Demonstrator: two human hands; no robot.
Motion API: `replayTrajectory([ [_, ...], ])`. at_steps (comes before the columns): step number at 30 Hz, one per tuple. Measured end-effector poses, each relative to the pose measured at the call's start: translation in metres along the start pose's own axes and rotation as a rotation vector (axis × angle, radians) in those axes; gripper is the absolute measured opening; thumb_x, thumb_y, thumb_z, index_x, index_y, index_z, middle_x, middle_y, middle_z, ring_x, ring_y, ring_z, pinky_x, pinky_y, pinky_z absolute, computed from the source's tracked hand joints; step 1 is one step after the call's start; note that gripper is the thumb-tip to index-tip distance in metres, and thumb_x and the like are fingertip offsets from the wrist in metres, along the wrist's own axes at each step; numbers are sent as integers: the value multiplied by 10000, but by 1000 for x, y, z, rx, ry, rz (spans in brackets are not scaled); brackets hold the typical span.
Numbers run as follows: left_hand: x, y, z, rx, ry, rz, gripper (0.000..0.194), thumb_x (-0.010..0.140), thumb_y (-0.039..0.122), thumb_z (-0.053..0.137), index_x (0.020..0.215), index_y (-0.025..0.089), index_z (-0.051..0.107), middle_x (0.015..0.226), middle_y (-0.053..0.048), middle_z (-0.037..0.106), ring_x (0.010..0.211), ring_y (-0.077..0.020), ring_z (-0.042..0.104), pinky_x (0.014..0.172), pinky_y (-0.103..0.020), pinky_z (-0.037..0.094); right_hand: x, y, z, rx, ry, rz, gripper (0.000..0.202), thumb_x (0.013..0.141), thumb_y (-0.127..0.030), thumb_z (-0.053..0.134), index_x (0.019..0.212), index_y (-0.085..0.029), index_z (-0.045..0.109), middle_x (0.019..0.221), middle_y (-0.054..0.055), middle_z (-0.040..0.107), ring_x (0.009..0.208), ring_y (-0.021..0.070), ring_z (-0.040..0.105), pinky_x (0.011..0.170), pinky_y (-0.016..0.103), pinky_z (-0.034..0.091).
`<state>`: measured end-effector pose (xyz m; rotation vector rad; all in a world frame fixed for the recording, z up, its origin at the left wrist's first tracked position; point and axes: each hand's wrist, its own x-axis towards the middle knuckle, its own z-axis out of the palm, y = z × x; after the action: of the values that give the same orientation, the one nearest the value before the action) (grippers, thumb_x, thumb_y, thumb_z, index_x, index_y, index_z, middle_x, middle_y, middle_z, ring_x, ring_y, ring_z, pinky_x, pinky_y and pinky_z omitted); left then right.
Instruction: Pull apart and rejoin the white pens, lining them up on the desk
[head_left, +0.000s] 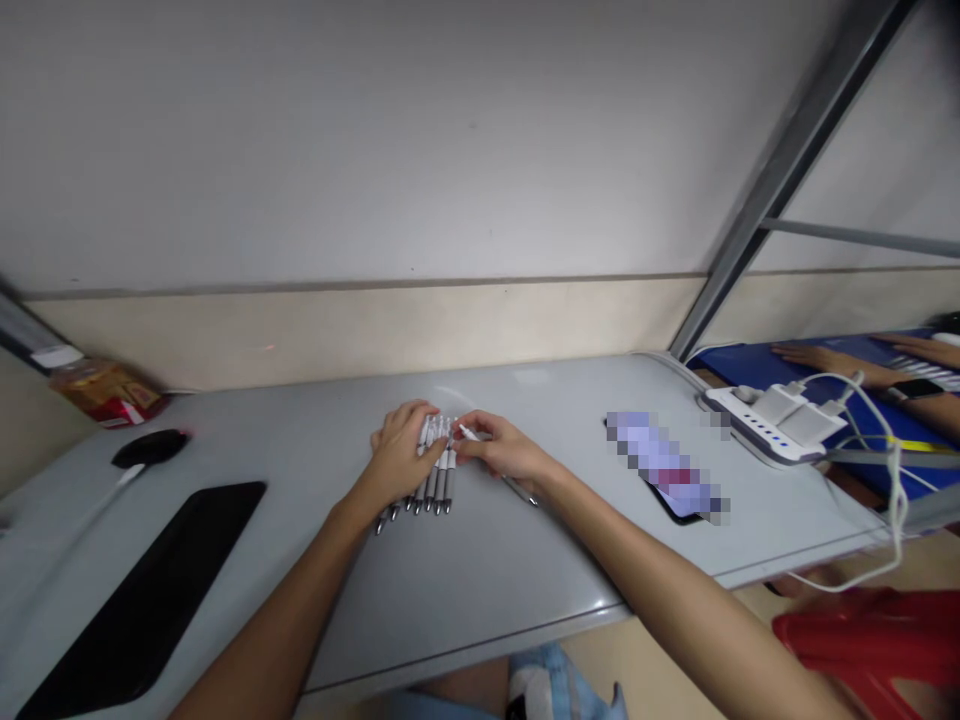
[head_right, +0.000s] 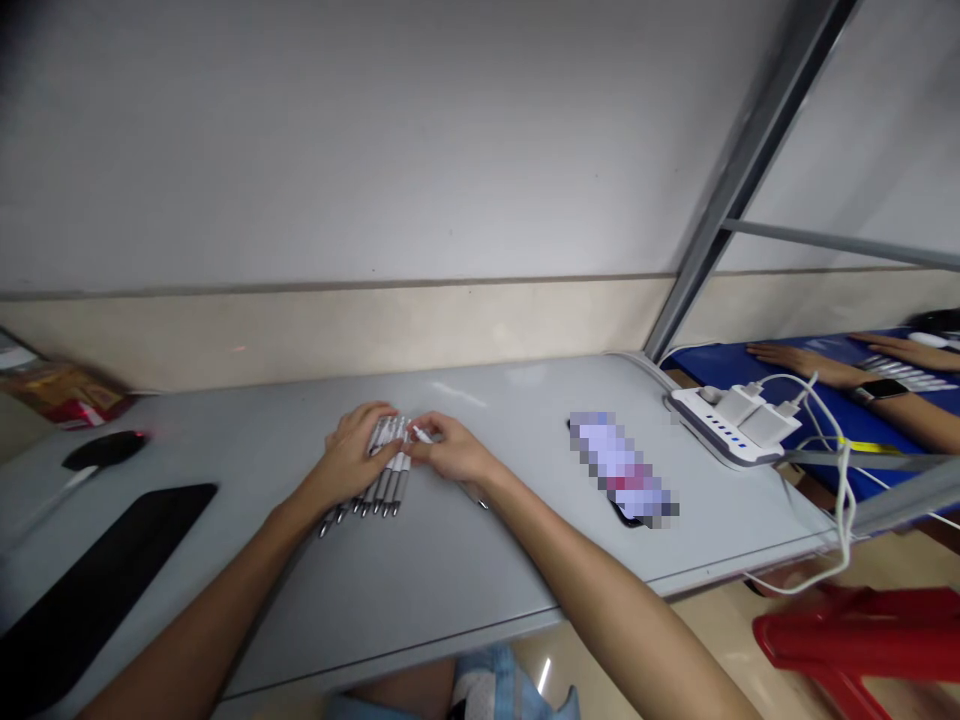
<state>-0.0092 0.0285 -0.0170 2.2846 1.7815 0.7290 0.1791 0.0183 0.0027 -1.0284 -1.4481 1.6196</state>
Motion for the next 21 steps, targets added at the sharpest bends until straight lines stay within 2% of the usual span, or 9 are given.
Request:
replayTrajectory([
  [2, -1, 2, 0, 26, -38, 62, 343, 897, 351, 462, 1230, 274, 496, 1327, -67, 535, 1239, -271, 450, 1007, -488, 311, 0, 1, -1, 2, -7, -7, 226, 770, -270, 679, 962, -191, 587, 906, 32, 603, 687, 109, 549, 448, 186, 269],
  [6, -4, 7, -2, 62, -96, 91, 283, 924, 371, 414, 1156, 263, 536, 1263, -60, 577, 1193, -261, 483, 974, -483, 331, 1, 2, -1, 1, -28, -30, 237, 769, -292, 684, 963, -191, 591, 946, 35, 610, 706, 107, 566, 427, 172, 252],
  [10, -5, 9, -4, 110, -101, 99, 300, 916, 366, 426, 1152, 229, 549, 1244, -84, 574, 1180, -273, 477, 952, -472, 362, 1, 4, 0, -6, -57, -28, 241, 771, -283, 676, 983, -204, 593, 940, 30, 606, 698, 110, 588, 394, 170, 226],
  [15, -6, 5, 0, 173, -113, 135, 373, 943, 300, 354, 1283, 251, 499, 1365, -87, 512, 1249, -275, 429, 968, -483, 354, 2, 5, 1, 7, -58, -44, 198, 776, -226, 649, 964, -193, 596, 943, 29, 601, 690, 100, 586, 398, 168, 240],
  [21, -6, 7, 0, 195, -87, 148, 308, 932, 265, 370, 1174, 241, 558, 1259, -80, 571, 1178, -269, 462, 920, -452, 390, 2, 5, 0, 5, -53, -13, 235, 777, -266, 664, 994, -205, 599, 1011, 48, 615, 722, 110, 613, 389, 159, 220],
])
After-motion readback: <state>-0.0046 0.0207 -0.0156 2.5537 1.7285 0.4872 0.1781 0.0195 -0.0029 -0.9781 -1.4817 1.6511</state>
